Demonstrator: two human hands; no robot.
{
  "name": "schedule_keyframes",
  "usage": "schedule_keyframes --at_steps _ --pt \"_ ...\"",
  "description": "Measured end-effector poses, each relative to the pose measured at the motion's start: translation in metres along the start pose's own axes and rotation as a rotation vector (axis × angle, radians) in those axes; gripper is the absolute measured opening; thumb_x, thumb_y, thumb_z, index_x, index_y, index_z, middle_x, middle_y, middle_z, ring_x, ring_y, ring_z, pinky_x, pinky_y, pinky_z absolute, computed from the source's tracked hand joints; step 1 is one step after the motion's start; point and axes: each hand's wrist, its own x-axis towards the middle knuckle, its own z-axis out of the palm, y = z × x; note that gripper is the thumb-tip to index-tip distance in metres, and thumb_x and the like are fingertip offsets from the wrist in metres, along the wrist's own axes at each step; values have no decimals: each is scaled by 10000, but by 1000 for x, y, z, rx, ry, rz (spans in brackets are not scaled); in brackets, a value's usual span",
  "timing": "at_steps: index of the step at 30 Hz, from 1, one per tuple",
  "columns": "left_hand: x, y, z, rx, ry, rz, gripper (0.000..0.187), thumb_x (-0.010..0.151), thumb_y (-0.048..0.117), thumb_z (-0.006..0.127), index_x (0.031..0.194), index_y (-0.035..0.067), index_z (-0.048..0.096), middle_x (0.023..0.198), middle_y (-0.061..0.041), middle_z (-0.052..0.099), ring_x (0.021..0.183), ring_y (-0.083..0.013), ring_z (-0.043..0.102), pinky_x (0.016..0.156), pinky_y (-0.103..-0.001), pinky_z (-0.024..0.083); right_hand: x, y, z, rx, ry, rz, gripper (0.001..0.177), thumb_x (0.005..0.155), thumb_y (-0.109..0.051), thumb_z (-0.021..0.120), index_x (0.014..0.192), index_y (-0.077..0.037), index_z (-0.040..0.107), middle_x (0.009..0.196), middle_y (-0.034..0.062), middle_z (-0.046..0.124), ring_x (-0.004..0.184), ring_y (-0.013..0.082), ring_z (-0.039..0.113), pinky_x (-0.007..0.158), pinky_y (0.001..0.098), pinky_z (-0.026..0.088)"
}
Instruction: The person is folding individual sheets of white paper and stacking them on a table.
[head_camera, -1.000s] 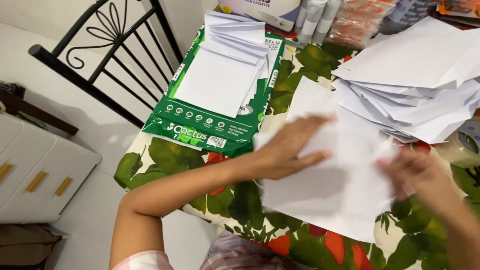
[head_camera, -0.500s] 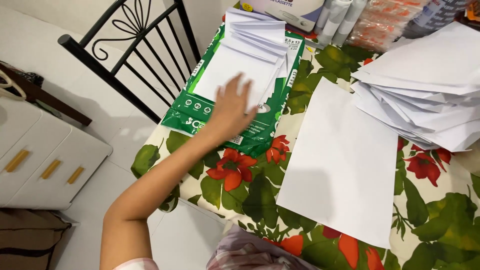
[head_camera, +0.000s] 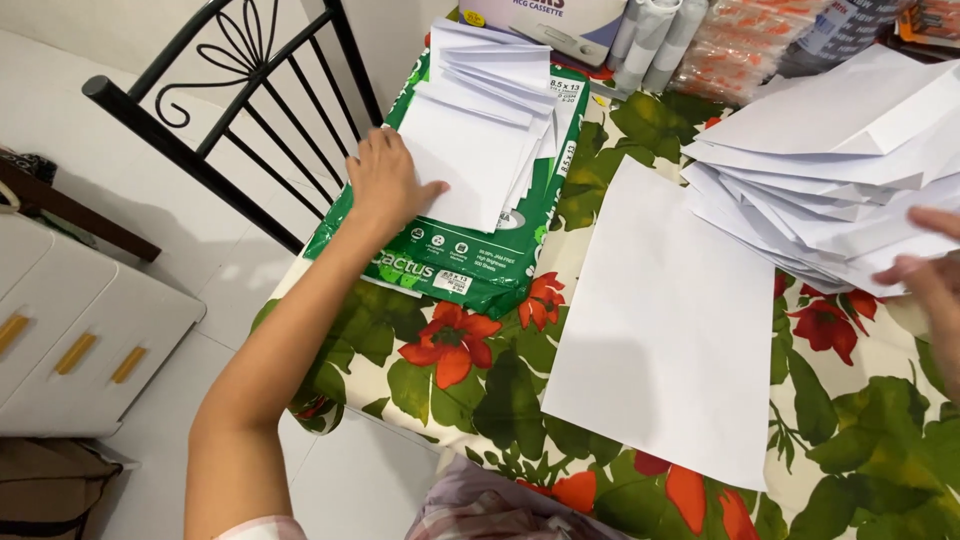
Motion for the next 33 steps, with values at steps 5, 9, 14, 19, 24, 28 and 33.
schedule_keyframes --at_steps 5,9,14,19,24,28,33 --pt "15 -8 -1 -14 192 8 618 648 441 806 1033 8 589 1111 -139 482 1015 -330 481 832 -449 365 -39 -34 -2 156 -44 -156 394 949 94 487 1339 90 433 1271 292 482 893 321 546 909 441 423" --pt "-7 10 -50 -488 378 247 55 809 76 549 833 36 522 858 -138 534 747 -369 539 627 -478 401 -51 -46 -5 143 -37 -197 258 950 29 534 1207 48 551 1178 196 561 840 232 594 900 323 436" --pt "-79 80 -101 -761 387 529 37 839 70 491 876 77 489 815 -99 567 704 -273 511 655 -386 387 -55 -68 16 92 73 -366 194 901 17 648 1092 53 639 1083 181 639 983 248 591 804 309 456" --pt "-146 136 -105 -616 152 971 130 885 72 374 987 70 453 705 -90 590 507 -324 562 322 -472 373 -54 -102 36 -22 152 -603 739 820 -218 699 1400 51 329 1340 245 446 787 256 561 791 378 476" --pt "-161 145 -96 -592 415 1231 193 806 -125 451 924 -2 540 974 -134 632 536 -210 544 405 -304 404 -59 -90 29 -30 231 -590 369 930 -23 563 1287 54 510 1157 133 646 674 177 516 737 319 410" --pt "-144 142 -80 -404 796 1273 59 880 73 667 845 72 619 931 -94 695 700 -162 641 569 -232 512 -62 -70 23 147 250 -764 304 907 149 487 1180 40 563 1155 268 589 1041 344 629 834 336 542" --pt "-124 132 -61 -182 873 1286 34 858 53 645 872 81 631 912 -60 660 744 -159 622 606 -236 501 -67 -38 32 218 227 -746 209 787 143 642 952 16 657 992 199 659 901 263 683 770 273 572"
